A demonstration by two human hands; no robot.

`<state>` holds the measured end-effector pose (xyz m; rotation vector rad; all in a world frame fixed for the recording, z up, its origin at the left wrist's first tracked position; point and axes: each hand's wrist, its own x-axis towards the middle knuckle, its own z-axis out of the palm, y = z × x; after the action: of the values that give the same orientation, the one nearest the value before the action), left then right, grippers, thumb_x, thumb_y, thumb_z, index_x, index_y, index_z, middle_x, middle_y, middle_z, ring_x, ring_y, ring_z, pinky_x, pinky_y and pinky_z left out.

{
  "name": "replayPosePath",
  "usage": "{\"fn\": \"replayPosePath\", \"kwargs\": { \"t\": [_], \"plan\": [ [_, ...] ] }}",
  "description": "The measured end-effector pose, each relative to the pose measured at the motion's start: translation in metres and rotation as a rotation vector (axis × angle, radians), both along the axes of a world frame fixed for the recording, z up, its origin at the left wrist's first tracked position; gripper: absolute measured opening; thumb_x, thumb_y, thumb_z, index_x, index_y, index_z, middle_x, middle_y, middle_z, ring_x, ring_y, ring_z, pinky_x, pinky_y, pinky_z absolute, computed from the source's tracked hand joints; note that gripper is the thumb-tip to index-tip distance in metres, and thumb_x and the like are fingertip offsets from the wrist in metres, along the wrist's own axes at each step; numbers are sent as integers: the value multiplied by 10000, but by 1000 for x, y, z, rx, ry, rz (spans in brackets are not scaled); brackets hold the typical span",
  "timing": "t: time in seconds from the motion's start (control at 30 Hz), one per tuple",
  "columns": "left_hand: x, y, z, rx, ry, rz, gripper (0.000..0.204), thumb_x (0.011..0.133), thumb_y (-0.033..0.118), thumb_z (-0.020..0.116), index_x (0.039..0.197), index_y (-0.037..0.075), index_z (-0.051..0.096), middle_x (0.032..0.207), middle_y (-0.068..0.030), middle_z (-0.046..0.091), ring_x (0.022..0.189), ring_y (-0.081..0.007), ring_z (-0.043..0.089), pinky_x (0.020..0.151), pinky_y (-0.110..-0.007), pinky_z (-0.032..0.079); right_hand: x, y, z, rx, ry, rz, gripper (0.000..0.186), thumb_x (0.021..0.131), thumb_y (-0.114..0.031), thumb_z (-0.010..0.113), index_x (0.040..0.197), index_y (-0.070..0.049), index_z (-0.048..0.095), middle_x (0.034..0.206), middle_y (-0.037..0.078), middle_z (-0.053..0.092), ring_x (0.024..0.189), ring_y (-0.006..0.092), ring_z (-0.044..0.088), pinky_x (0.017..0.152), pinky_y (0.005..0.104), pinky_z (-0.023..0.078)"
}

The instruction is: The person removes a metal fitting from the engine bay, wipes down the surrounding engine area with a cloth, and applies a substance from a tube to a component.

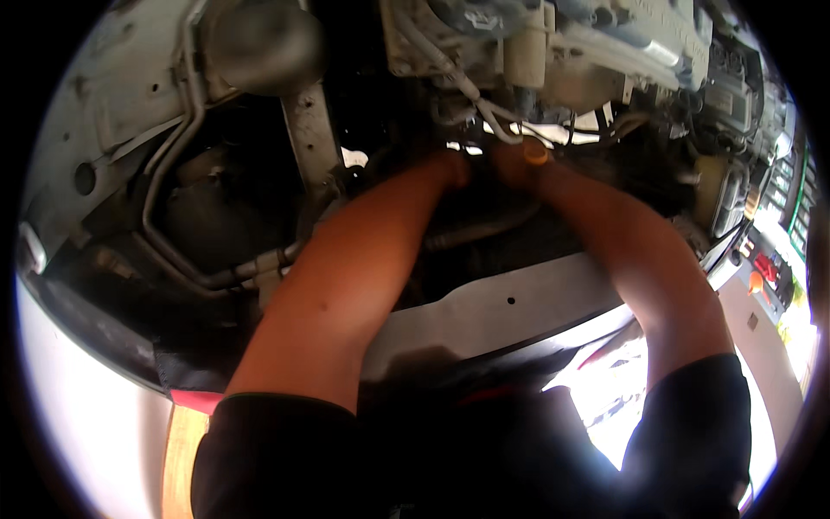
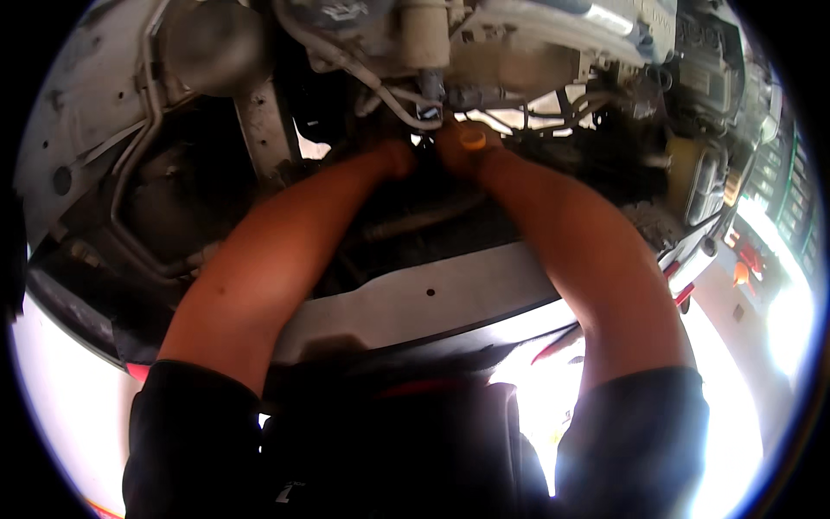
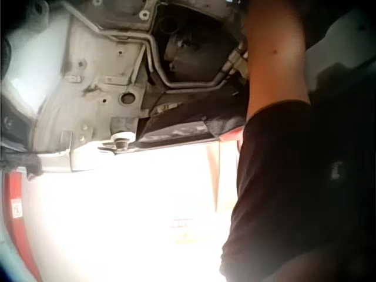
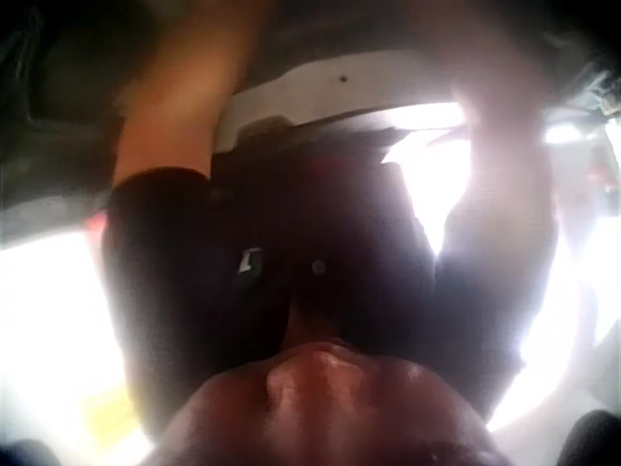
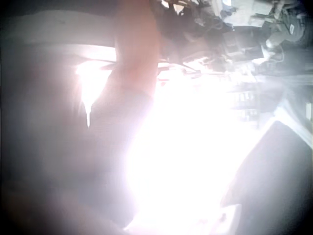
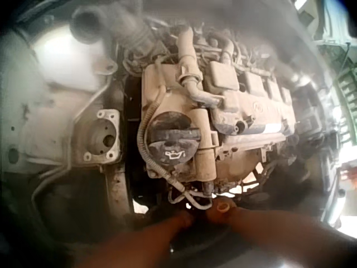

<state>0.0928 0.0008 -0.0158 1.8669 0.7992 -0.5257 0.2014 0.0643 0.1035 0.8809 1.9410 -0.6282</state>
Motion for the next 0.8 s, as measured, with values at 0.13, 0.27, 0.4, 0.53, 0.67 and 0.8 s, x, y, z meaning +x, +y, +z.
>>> {"fn": "replayPosePath", "kwargs": {
  "t": [0.13, 0.27, 0.4, 0.53, 0.67, 0.8],
  "plan": [
    [11, -28, -5, -121, 58, 363, 362, 720, 244, 696, 1068, 144, 705, 1178, -104, 644, 1070, -271, 624, 891, -415, 499, -27, -16, -13, -81, 7, 81, 284, 854, -167, 516, 1046, -29, 673, 1066, 205, 656, 1005, 342, 641, 836, 439, 518],
    [-56, 3, 122, -146, 204, 130, 307, 742, 185, 652, 1041, 153, 712, 1159, -142, 643, 1044, -276, 635, 868, -412, 510, -35, -27, 11, -165, -9, 185, 257, 834, -147, 528, 1003, -61, 702, 1031, 194, 672, 970, 344, 654, 829, 432, 523],
    [-97, 24, 223, -77, 408, -156, 295, 795, 176, 627, 1056, 50, 684, 1146, -164, 640, 1009, -317, 643, 840, -423, 527, -43, -17, 33, -218, -86, 395, 247, 822, -168, 537, 961, -74, 718, 973, 181, 686, 897, 349, 666, 783, 431, 528],
    [-170, -30, 361, 477, 246, 391, 431, 874, 215, 593, 1262, 37, 531, 1099, -185, 634, 986, -320, 631, 841, -403, 513, -67, -15, 97, -203, 86, 695, 271, 803, -194, 523, 929, -46, 712, 961, 186, 680, 875, 373, 648, 781, 439, 510],
    [-196, -139, 428, 731, -191, 1210, 443, 914, 196, 577, 1297, -5, 478, 1011, -174, 644, 874, -240, 639, 762, -318, 514, -100, -34, 238, -139, 128, 273, 332, 816, -250, 513, 955, 2, 677, 954, 222, 659, 920, 373, 633, 810, 439, 494],
    [-193, -263, 412, 568, -454, 1949, 423, 929, 164, 550, 1294, -29, 458, 980, -149, 644, 758, -172, 641, 673, -260, 520, -98, -88, 313, 27, 595, 214, 336, 836, -281, 515, 919, 16, 650, 885, 236, 649, 885, 390, 626, 789, 461, 486]
  ]
}}
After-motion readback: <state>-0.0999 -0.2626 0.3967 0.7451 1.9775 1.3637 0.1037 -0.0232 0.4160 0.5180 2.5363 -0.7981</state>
